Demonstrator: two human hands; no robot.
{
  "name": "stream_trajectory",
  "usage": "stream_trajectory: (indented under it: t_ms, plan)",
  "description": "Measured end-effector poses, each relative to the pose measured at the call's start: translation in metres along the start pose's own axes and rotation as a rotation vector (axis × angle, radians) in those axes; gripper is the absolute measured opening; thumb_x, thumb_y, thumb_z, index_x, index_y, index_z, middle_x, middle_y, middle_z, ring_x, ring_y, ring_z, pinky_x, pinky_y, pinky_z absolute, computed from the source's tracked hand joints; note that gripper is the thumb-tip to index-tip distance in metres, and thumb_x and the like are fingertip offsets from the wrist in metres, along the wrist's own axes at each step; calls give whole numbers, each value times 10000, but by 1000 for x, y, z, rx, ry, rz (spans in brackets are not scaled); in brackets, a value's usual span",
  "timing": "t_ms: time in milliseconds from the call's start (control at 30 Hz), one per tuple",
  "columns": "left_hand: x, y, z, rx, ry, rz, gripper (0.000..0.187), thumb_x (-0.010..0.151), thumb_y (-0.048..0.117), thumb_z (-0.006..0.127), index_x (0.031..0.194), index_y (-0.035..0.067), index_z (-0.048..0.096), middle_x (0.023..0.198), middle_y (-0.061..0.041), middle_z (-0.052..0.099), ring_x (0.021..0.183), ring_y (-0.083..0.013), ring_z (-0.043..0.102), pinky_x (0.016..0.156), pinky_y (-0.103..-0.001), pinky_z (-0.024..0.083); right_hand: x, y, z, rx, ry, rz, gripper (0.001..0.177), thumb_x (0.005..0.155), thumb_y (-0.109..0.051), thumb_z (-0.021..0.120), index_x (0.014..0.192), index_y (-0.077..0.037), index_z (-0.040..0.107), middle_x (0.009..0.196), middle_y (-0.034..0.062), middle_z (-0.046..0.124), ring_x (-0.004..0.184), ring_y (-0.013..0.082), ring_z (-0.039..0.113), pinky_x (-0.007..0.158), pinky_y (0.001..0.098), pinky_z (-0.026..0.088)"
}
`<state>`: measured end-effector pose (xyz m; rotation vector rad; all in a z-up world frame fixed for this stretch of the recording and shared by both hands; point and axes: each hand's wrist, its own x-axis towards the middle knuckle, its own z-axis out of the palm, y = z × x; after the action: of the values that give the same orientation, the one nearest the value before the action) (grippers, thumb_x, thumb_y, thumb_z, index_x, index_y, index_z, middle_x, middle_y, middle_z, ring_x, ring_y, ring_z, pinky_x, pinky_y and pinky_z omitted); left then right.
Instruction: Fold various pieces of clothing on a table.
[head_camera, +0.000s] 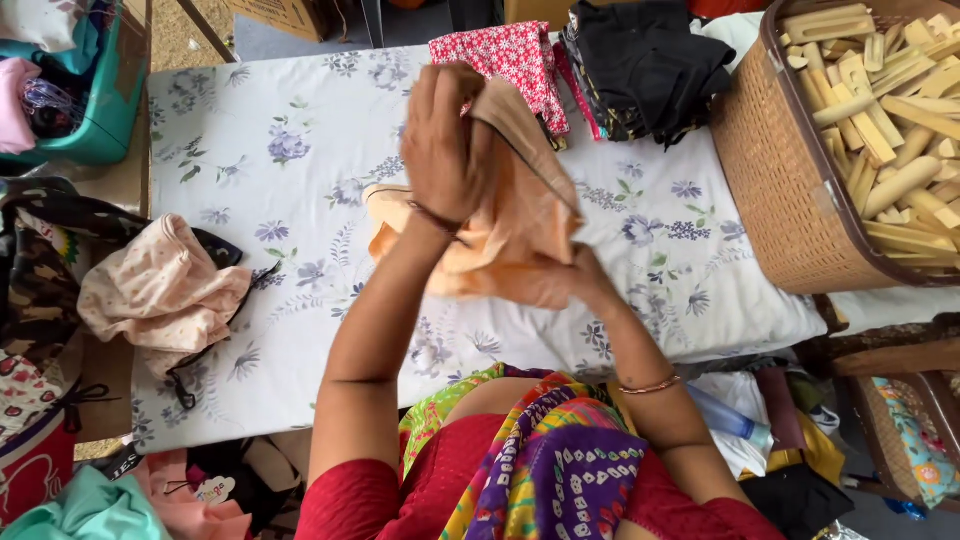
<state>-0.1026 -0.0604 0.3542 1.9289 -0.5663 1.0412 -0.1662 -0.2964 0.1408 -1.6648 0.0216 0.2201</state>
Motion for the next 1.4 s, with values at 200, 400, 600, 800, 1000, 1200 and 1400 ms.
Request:
stream_trajectory:
  t_ms: [200, 400, 600, 800, 1000, 1200, 1400]
  plan:
    - [-46, -62, 39, 309, -844, -250, 610, 907, 268, 721, 1455, 140, 486, 1042, -138, 686, 971, -358, 684, 820, -484, 529, -10, -36, -72, -444, 257, -346, 198, 991, -155, 683, 1040, 31, 732, 805, 102, 674, 792, 153, 623, 677, 319, 483]
    - [-82, -8, 68, -43, -963, 48, 596, 779, 332, 837, 1275, 138, 567, 994, -115, 695, 864, -356, 698, 725, -482, 545, -35, -101, -18, -594, 284, -872, 221, 915, -51, 681, 1124, 5, 637, 1073, 126, 690, 934, 221, 681, 840, 318, 562]
    - [-58, 18, 54, -349, -360, -355, 288, 856, 108, 804, 1086, 89, 631, 936, -38, 700, 872, -235, 728, 770, -342, 573, -12, 19, 10, 231, 277, -641, 375, 975, -116, 763, 1247, -34, 518, 1066, 28, 597, 904, 94, 567, 774, 254, 482]
    - [-44, 53, 43, -701, -297, -330, 341, 820, 94, 785, 1079, 28, 574, 1031, -66, 590, 987, -166, 615, 888, -300, 507, -13, -41, 44, 289, -38, -506, 587, 905, -200, 777, 1316, -27, 395, 1239, 61, 533, 1115, 155, 589, 826, 338, 511]
    - [-50, 72, 24, -617, -128, -109, 258, 875, 112, 766, 1055, 17, 608, 1049, -58, 584, 984, -209, 583, 896, -314, 479, 37, -55, -25, 43, 5, -576, 415, 916, -124, 729, 1265, -16, 533, 1176, 79, 626, 1073, 151, 635, 863, 331, 530]
    - [-19, 36, -8, -290, 382, -111, 268, 890, 36, 760, 1097, -12, 598, 1228, -140, 487, 1134, -281, 488, 1061, -306, 395, 32, -68, -104, -254, 88, -644, 278, 929, -32, 674, 1205, -8, 700, 1100, 96, 740, 1021, 145, 691, 907, 321, 554]
    - [-32, 3, -25, 419, 147, -15, 202, 928, 164, 812, 989, 71, 643, 878, -95, 660, 830, -321, 605, 969, -391, 419, 26, -90, -149, -554, 231, -570, 262, 977, -31, 650, 1233, 2, 695, 1108, 113, 742, 1035, 122, 670, 895, 311, 547]
